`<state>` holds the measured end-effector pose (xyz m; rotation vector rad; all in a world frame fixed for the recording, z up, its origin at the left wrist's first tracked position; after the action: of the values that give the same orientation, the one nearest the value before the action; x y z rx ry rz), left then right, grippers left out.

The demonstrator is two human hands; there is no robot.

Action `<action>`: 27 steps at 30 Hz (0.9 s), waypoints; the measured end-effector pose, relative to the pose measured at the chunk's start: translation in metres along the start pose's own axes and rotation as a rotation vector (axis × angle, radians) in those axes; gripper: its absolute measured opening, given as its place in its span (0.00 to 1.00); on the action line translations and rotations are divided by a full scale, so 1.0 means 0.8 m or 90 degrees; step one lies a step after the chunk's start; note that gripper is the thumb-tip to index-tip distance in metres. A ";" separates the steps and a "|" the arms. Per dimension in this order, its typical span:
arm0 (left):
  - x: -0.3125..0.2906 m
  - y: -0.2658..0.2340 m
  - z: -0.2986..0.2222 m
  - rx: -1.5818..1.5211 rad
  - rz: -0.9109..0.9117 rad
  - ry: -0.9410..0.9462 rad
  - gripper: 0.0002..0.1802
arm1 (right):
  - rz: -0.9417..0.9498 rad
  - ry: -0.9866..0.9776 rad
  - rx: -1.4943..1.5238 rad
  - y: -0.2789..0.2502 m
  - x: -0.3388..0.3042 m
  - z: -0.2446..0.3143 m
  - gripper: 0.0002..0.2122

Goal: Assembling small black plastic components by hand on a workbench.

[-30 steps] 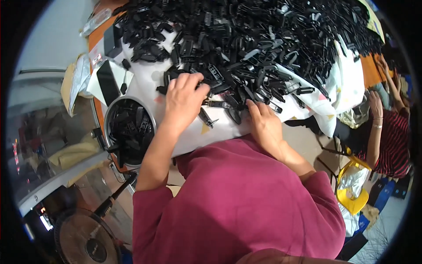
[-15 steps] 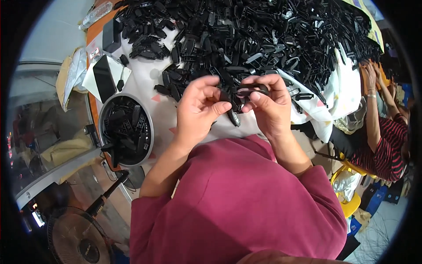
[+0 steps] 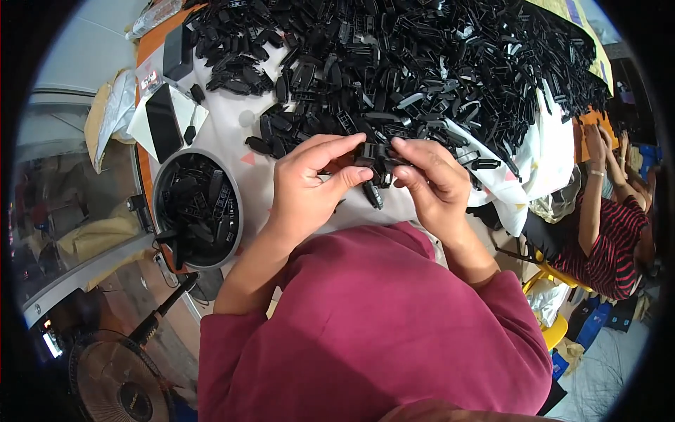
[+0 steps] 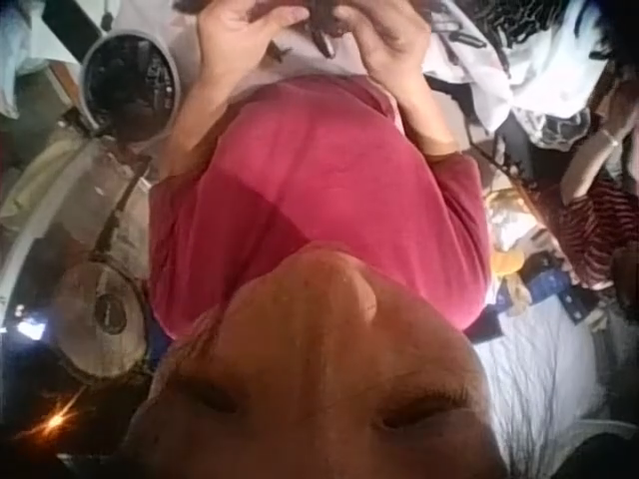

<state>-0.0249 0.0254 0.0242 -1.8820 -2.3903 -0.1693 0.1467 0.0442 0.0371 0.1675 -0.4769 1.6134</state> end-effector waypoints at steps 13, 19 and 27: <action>-0.003 0.000 -0.013 0.114 0.024 0.117 0.16 | 0.080 -0.186 -0.155 -0.002 0.000 0.007 0.17; 0.002 -0.005 -0.019 0.263 0.059 0.251 0.16 | 0.046 -0.244 -0.210 -0.008 -0.008 0.006 0.17; -0.011 0.008 -0.003 0.062 0.024 0.009 0.15 | 0.006 -0.296 -0.258 -0.004 -0.014 0.004 0.20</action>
<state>-0.0167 0.0181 0.0255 -1.8742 -2.3075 -0.0610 0.1505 0.0326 0.0364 0.2349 -1.1510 1.4496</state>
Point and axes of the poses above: each hand's wrist, its own x-axis towards the middle knuckle, its own y-axis out of the palm, z = x × y, the point moved 2 cm from there along x, towards the middle knuckle, and after that the axes turned 12 degrees about -z, right-handed, at the moved point
